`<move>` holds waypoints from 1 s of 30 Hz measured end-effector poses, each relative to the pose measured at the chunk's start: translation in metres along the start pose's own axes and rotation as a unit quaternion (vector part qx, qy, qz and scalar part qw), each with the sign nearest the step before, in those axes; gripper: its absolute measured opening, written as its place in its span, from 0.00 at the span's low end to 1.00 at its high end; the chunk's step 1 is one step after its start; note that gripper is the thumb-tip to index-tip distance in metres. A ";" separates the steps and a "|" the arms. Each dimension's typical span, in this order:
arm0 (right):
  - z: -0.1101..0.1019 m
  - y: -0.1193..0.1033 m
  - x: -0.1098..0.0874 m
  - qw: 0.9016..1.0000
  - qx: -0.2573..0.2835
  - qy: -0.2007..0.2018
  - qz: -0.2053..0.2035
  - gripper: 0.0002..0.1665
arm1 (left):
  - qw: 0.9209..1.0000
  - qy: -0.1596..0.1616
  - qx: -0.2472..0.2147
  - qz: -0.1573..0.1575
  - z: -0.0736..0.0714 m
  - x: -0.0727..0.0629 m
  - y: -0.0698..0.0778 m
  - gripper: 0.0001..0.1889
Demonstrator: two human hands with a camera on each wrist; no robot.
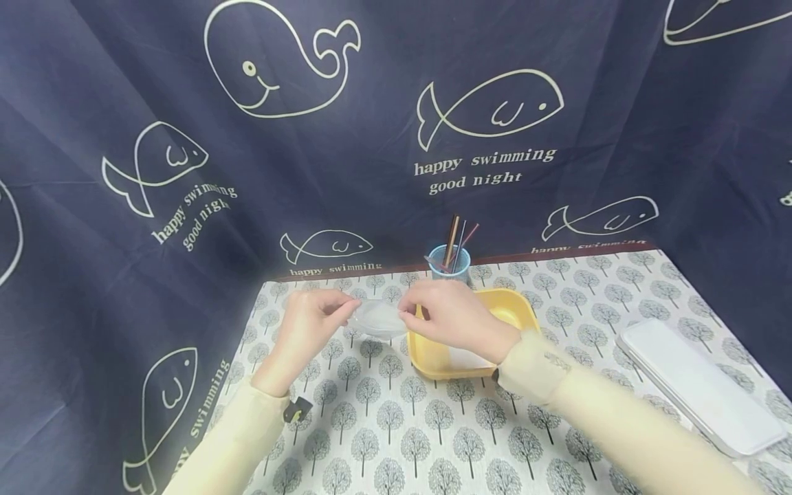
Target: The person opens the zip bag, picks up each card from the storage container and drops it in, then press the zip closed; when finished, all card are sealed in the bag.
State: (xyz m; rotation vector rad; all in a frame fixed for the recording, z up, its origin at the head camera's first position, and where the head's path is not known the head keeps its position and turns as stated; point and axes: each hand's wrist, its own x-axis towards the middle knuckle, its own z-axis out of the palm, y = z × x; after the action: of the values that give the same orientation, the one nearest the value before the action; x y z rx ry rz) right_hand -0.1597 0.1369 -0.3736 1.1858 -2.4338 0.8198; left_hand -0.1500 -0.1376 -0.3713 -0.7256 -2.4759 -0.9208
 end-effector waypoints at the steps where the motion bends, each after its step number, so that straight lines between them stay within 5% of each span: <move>1: 0.002 0.000 0.001 1.000 -0.001 -0.004 0.003 0.04 | 1.000 0.000 0.001 0.000 0.000 0.000 0.000 0.04; 13: 0.016 0.002 0.009 0.999 -0.013 -0.028 0.017 0.01 | 1.000 -0.002 0.003 0.015 0.003 0.001 0.001 0.04; 25: 0.020 0.004 0.022 0.996 -0.002 -0.090 -0.021 0.04 | 1.000 0.001 0.008 0.015 0.005 0.002 0.001 0.04; 30: 0.020 0.003 0.028 0.992 -0.011 -0.123 -0.006 0.05 | 1.000 0.005 0.013 0.018 0.006 0.003 0.002 0.04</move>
State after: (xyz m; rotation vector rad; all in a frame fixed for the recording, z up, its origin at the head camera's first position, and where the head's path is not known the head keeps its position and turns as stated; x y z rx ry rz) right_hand -0.1801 0.1088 -0.3762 1.3644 -2.6179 0.6757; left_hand -0.1520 -0.1317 -0.3731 -0.7532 -2.4536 -0.8742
